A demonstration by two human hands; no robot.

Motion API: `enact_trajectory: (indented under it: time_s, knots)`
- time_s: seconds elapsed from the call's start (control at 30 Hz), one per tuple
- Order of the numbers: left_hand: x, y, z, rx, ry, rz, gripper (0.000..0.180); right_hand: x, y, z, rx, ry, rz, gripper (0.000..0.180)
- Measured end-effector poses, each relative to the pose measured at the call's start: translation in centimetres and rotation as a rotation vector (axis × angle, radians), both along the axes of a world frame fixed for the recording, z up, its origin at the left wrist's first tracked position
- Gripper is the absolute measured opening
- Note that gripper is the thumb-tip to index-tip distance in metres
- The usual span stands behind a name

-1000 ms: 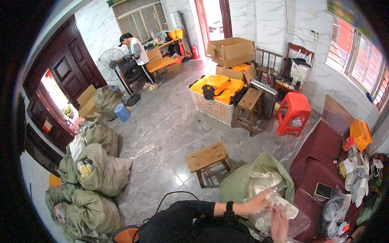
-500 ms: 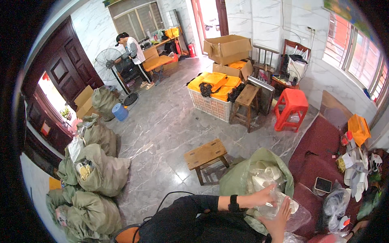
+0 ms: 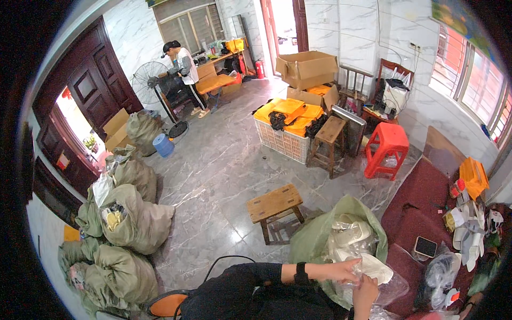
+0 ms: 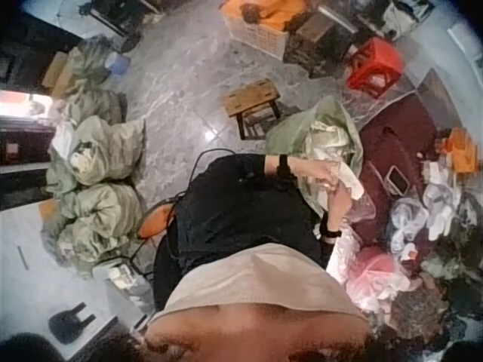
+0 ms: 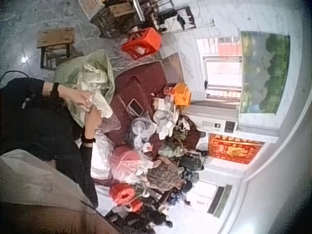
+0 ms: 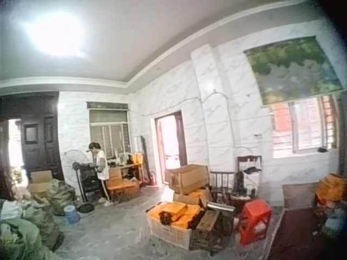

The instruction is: Assembling white slippers and packing them into bags in a manufacturing setting.

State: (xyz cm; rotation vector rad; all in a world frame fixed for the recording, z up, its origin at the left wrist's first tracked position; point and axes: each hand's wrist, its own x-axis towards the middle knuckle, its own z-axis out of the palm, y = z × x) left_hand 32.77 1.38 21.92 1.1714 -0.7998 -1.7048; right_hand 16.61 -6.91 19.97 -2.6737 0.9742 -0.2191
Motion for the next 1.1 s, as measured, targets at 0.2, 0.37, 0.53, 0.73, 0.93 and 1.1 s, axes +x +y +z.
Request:
enact_trajectory:
  time_s: [0.2, 0.37, 0.53, 0.73, 0.93, 1.1]
  knots:
    - [2.5, -1.7, -7.2, -0.375, -0.398, 0.161, 0.067, -2.7, -2.2, -2.3, -0.027, 0.021, -0.117, 0.024]
    - [4.9, -0.5, -11.8, -0.258, -1.361, -0.046, 0.067, -5.0, -3.8, -4.2, -0.120, -0.147, -0.251, 0.030]
    - [4.2, -1.1, -16.1, -0.274, -1.764, -0.524, 0.075, -6.2, -5.2, -4.6, -0.110, -0.200, -0.336, 0.017]
    - [4.2, -1.8, -17.2, 0.041, -1.680, -0.781, 0.078, -5.1, -5.6, -5.0, -0.223, -0.295, -0.317, 0.019]
    - [5.8, 0.3, -19.6, -0.273, -1.756, -0.702, 0.092, -3.9, -5.9, -6.2, -0.085, -0.245, -0.339, 0.014]
    - [5.6, 0.8, -18.4, -0.278, -1.748, -0.761, 0.080, -3.5, -5.9, -5.9, 0.013, -0.187, -0.296, 0.022]
